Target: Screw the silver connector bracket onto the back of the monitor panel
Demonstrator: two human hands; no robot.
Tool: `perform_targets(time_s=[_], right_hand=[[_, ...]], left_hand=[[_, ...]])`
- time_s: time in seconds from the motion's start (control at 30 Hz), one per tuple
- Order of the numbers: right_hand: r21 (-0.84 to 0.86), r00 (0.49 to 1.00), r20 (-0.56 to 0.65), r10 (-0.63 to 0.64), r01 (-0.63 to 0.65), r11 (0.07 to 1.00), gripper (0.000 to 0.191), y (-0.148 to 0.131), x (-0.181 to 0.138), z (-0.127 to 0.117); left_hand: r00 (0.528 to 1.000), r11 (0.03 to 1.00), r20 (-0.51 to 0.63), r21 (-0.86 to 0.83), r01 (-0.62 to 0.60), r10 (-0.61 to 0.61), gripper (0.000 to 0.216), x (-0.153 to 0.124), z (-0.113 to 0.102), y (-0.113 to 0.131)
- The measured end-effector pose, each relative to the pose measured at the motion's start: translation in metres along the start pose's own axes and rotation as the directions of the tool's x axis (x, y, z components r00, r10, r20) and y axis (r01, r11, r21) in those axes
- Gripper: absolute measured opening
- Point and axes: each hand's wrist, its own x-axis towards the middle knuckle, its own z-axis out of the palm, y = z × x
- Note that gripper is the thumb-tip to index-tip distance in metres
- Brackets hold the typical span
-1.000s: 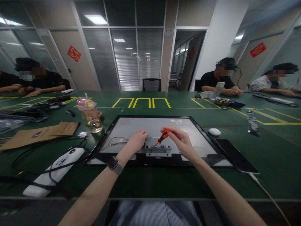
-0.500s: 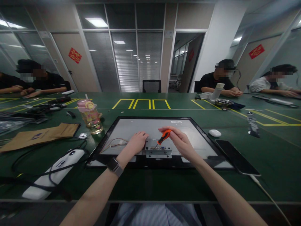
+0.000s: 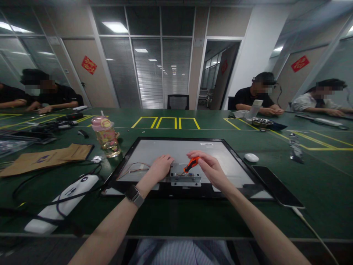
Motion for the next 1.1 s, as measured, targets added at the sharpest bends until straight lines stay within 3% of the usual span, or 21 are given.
perform_targets(time_s=[0.27, 0.57, 0.77, 0.93, 1.1], right_hand=[[-0.061, 0.999, 0.025, 0.027, -0.025, 0.998, 0.025, -0.007, -0.002, 0.000], [-0.146, 0.998, -0.003, -0.061, 0.060, 0.987, 0.017, -0.012, -0.003, 0.003], [-0.150, 0.999, 0.021, -0.033, 0.036, 0.988, 0.025, -0.013, -0.003, 0.002], [-0.135, 0.998, 0.019, -0.065, 0.066, 0.989, 0.019, -0.012, -0.003, 0.002], [-0.071, 0.999, 0.035, 0.000, 0.002, 0.998, 0.021, -0.010, -0.003, 0.000]], left_hand=[[1.000, 1.000, -0.015, -0.019, -0.006, 0.006, 0.033, 0.000, 0.003, -0.002], [1.000, 1.000, 0.000, -0.005, -0.014, 0.014, 0.033, 0.003, 0.006, -0.004], [1.000, 1.000, -0.020, -0.016, -0.017, 0.017, 0.032, 0.000, 0.004, -0.002], [1.000, 1.000, 0.008, -0.004, -0.006, 0.006, 0.031, 0.002, 0.006, -0.003], [1.000, 1.000, -0.007, 0.000, -0.016, 0.016, 0.032, 0.001, 0.004, -0.003]])
